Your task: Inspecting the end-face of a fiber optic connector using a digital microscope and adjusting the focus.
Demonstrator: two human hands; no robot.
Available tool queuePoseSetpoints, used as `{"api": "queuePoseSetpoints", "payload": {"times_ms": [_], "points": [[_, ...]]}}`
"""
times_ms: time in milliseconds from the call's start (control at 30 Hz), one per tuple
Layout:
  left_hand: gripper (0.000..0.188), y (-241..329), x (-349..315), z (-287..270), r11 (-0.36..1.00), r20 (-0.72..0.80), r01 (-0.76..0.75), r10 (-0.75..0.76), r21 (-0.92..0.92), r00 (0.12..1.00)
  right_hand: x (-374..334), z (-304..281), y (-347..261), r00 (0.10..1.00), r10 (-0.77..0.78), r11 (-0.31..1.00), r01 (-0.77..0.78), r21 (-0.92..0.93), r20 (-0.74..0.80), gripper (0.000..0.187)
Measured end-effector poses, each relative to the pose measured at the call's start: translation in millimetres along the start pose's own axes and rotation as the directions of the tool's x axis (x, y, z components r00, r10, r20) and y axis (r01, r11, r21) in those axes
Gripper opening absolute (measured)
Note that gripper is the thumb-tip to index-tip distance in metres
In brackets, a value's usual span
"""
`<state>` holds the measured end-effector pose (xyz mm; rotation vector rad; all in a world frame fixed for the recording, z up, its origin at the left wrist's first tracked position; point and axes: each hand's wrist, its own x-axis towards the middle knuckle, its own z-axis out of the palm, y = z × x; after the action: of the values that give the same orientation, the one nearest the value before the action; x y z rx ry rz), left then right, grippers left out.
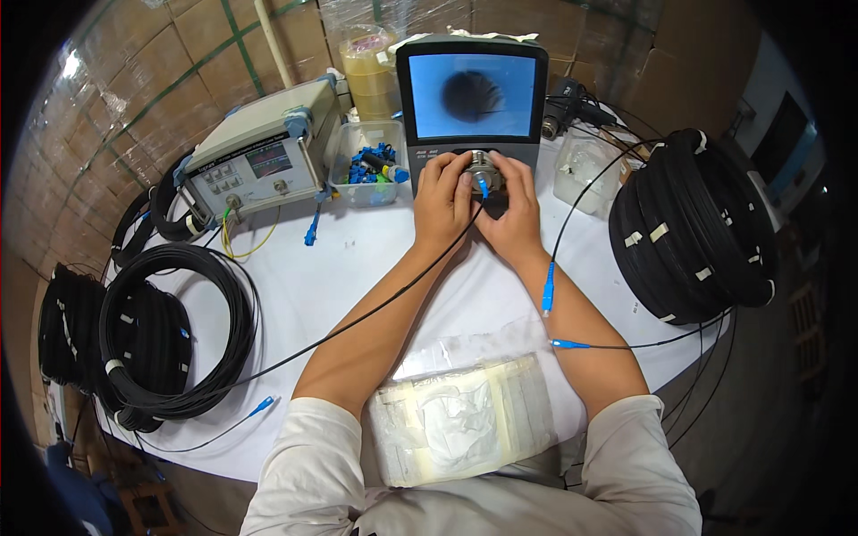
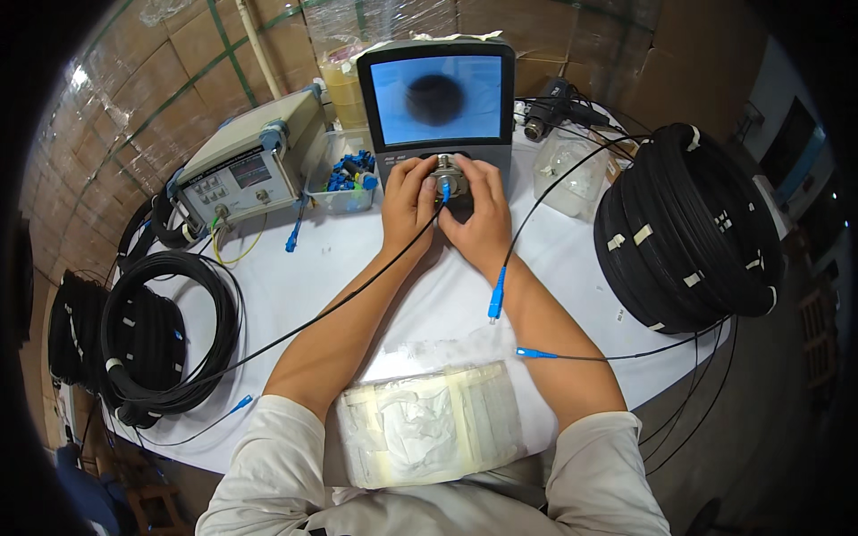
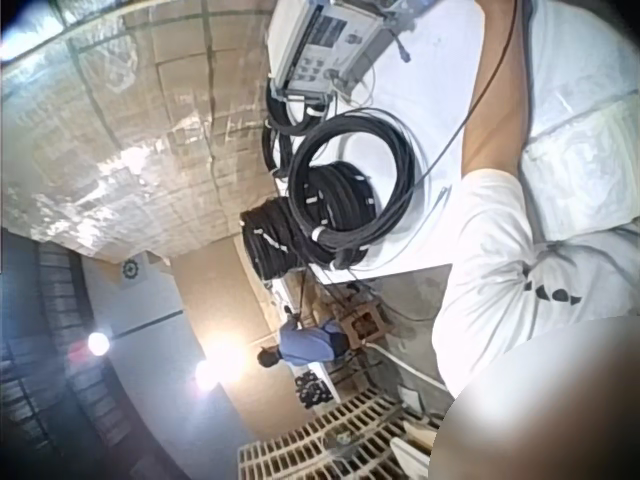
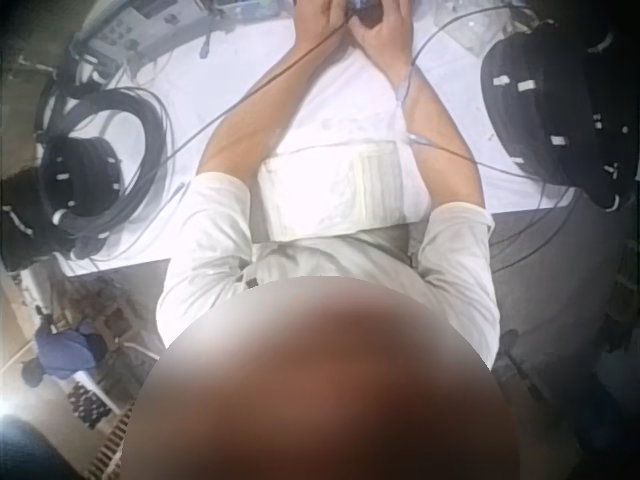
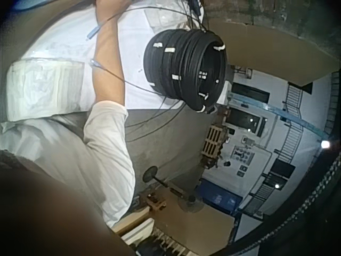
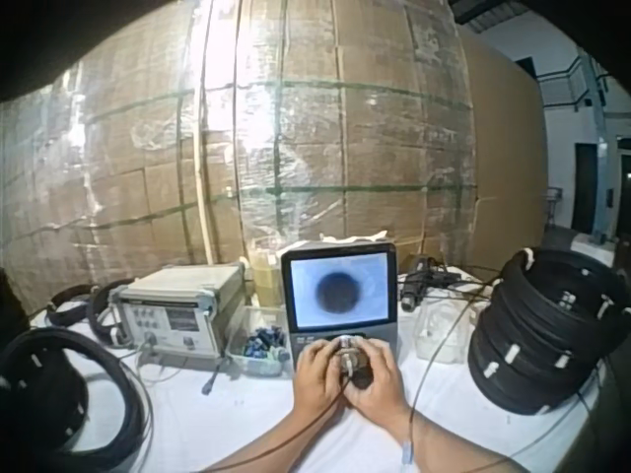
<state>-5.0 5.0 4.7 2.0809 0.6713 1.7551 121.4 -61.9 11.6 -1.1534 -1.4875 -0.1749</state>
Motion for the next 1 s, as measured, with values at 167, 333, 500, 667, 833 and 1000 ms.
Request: {"api": "queuePoseSetpoints", "payload": {"times_ms": [167, 333, 500, 667, 833, 1000], "points": [[0.029, 1.6, 1.6, 0.2, 1.0, -0.003, 0.001, -0.001, -0.021, 1.0, 1.3, -10.1, -4.4, 0.991, -0.117, 0.992, 0.114, -0.048, -0.058, 0.054], [0.03, 1.3, 0.6, -2.2, 1.0, 0.012, -0.029, 0.029, 0.006, 1.0, 0.3, -12.3, -11.9, 0.97, -0.241, 0.963, 0.236, -0.126, -0.026, 0.033], [0.049, -3.6, -2.4, -8.8, 0.997, 0.022, -0.077, 0.077, 0.007, 0.997, 2.1, -13.1, -15.0, 0.951, -0.308, 0.942, 0.302, -0.145, -0.018, 0.028], [0.06, -5.6, -1.8, -3.9, 0.989, 0.007, -0.136, 0.136, 0.052, 0.991, 10.7, -24.2, -16.8, 0.953, -0.293, 0.951, 0.299, -0.084, 0.071, 0.025], [0.06, -17.8, 2.2, 4.3, 0.983, -0.021, -0.153, 0.156, 0.103, 0.987, 15.8, -38.8, -43.6, 0.926, -0.362, 0.924, 0.372, -0.092, 0.11, 0.024], [0.065, -1.9, 7.0, -3.7, 0.997, 0.072, -0.074, 0.072, 0.018, 0.995, -19.5, -75.9, -90.8, 0.825, -0.144, 0.917, -0.097, 0.388, 0.546, 0.018]]}}
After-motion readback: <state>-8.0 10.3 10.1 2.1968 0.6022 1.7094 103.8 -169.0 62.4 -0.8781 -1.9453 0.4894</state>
